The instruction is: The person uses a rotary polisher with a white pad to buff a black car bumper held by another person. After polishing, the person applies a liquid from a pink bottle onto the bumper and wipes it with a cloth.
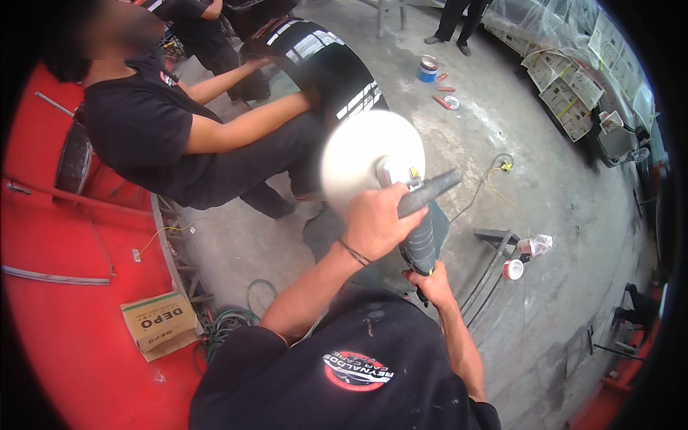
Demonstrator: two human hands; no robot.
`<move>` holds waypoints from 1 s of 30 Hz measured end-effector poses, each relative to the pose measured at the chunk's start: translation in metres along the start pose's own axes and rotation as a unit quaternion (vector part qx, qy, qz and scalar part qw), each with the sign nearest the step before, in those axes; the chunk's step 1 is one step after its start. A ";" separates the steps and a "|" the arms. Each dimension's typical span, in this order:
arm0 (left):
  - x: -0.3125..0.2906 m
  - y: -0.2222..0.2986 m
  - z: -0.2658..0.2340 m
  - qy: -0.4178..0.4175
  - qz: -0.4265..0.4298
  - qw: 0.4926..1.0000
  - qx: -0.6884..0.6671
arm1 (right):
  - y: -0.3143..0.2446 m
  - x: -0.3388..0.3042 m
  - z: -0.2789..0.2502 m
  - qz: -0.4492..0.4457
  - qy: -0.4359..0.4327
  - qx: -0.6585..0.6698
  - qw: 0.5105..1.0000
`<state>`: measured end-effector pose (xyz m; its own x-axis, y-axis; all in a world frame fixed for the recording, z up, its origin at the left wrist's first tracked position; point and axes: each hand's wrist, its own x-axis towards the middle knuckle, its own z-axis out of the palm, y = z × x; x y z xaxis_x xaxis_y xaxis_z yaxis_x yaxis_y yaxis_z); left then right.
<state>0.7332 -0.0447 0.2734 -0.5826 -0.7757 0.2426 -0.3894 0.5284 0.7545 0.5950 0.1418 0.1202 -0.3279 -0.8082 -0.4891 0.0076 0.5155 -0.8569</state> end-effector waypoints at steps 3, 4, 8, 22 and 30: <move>-0.020 0.000 0.013 -0.047 -0.005 0.999 -0.002 | 0.034 -0.009 0.008 0.035 -0.019 0.035 0.999; -0.025 -0.003 0.015 -0.077 0.003 0.997 -0.002 | 0.046 -0.012 0.013 0.034 -0.024 0.048 0.998; -0.038 -0.010 0.011 -0.204 0.034 0.978 -0.002 | 0.075 -0.030 0.038 0.042 -0.031 0.117 0.992; -0.022 -0.007 -0.085 -0.205 0.129 0.969 0.044 | 0.011 -0.024 0.138 -0.038 -0.024 0.198 0.979; 0.017 0.000 -0.112 -0.202 0.158 0.966 0.040 | -0.045 -0.024 0.147 -0.045 0.027 0.199 0.979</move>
<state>0.8031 -0.0968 0.3453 -0.9058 -0.3816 0.1841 -0.1903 0.7547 0.6279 0.7411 0.0962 0.1468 -0.3941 -0.8235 -0.4081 0.3402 0.2817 -0.8971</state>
